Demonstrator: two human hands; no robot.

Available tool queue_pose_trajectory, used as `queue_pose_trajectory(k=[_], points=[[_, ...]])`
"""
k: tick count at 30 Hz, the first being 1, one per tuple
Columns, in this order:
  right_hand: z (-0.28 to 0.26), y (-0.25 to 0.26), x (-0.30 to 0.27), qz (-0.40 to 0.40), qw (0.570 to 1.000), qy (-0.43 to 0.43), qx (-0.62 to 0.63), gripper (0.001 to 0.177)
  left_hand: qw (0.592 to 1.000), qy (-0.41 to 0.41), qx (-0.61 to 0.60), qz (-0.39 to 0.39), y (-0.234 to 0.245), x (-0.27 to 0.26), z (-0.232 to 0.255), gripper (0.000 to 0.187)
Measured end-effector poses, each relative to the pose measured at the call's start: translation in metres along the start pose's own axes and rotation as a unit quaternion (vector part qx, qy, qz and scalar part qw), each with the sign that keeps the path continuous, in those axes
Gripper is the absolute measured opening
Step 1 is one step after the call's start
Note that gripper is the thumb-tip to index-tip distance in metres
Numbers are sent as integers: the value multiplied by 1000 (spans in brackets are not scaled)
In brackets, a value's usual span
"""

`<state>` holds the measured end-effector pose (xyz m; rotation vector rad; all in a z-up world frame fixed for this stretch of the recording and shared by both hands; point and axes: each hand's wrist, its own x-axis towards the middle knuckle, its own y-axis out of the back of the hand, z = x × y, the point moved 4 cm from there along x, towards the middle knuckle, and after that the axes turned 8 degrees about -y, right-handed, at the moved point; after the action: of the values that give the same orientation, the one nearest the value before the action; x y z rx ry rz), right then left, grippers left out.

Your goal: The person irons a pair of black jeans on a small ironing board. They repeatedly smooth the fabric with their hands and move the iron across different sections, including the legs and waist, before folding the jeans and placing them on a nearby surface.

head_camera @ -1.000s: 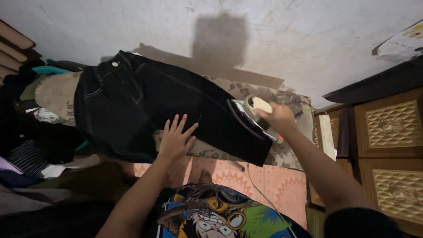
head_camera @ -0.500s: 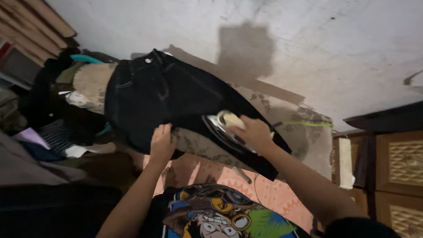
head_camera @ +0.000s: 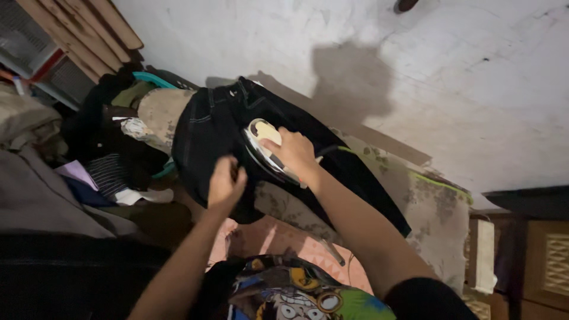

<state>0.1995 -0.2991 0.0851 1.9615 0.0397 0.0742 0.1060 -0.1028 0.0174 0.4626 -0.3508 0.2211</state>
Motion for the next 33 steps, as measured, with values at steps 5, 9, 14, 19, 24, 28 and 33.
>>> queue_pose_trajectory(k=[5,9,14,19,24,28,33], points=[[42,3,-34,-60,997,35,43,57,989,28,143,22,-1,104,-25,43],[59,18,-59,-108,993,-52,-15,56,945,112,279,-128,-29,151,-54,58],[47,21,-40,-109,987,-116,-12,61,975,63,201,-64,-30,142,-75,33],[4,-4,9,-55,994,-88,15,61,980,104,156,-62,-15,128,-77,35],[-23,-5,57,-50,997,-60,-4,61,977,118,161,-77,-11,129,-83,34],[-11,10,69,-72,996,-43,-19,61,974,126,171,-77,-15,130,-86,35],[11,15,70,-46,994,-55,-77,67,976,135,147,-82,-14,129,-85,35]])
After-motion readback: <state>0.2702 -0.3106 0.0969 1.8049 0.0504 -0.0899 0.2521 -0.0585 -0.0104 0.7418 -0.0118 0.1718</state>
